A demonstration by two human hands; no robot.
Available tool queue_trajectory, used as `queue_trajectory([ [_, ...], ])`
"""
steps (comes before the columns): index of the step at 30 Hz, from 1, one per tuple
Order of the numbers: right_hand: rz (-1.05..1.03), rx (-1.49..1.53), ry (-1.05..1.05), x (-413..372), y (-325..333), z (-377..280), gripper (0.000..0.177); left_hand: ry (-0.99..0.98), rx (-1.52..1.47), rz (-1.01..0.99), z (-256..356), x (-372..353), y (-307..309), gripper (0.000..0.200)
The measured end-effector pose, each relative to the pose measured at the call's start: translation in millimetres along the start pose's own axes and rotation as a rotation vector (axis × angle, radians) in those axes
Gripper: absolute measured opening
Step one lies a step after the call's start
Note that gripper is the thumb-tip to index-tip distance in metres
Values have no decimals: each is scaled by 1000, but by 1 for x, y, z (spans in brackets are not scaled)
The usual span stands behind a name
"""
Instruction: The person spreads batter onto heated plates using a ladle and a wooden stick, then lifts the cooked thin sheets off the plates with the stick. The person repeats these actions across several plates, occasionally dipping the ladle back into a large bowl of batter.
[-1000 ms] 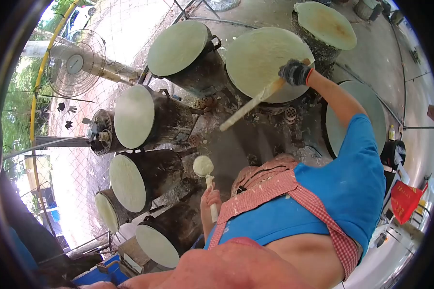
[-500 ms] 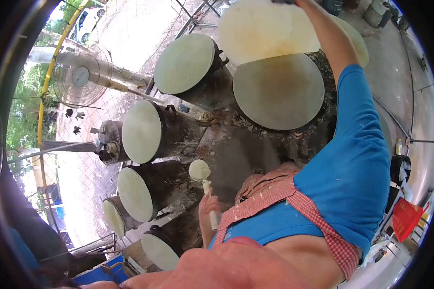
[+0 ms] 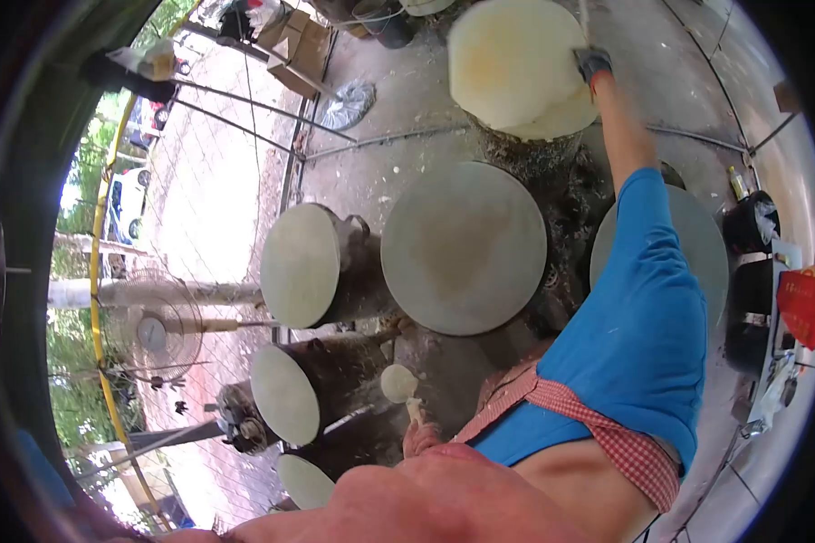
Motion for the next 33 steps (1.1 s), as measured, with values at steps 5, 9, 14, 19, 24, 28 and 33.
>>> queue_trajectory([
  [5,224,-204,-127,36,3,157,24,43,104,28,7,15,-11,26],
  [9,88,-368,-369,39,-1,204,24,-96,223,153,15,13,-5,29],
  [14,-120,-190,-381,23,-14,201,36,31,-27,26,-22,4,-28,27],
  [19,-34,-896,-121,-106,1,117,61,21,-82,-29,-4,-26,7,26],
  [24,-58,-1009,432,-208,-66,143,53,-74,-71,-20,43,-82,71,23],
  [28,-683,-760,165,-413,-136,58,39,-327,-29,-57,27,-127,121,13],
  [33,-1595,-222,739,-593,-275,140,20,-748,16,-230,-17,-158,204,12],
])
Point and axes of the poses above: each hand's wrist, its own x-axis towards the middle knuckle, its own y-axis out of the back of the hand, z = x × y, the point moved 3 cm from there along x, towards the middle knuckle, and after that the axes turned 3 degrees about -x, right-handed, at the moved point
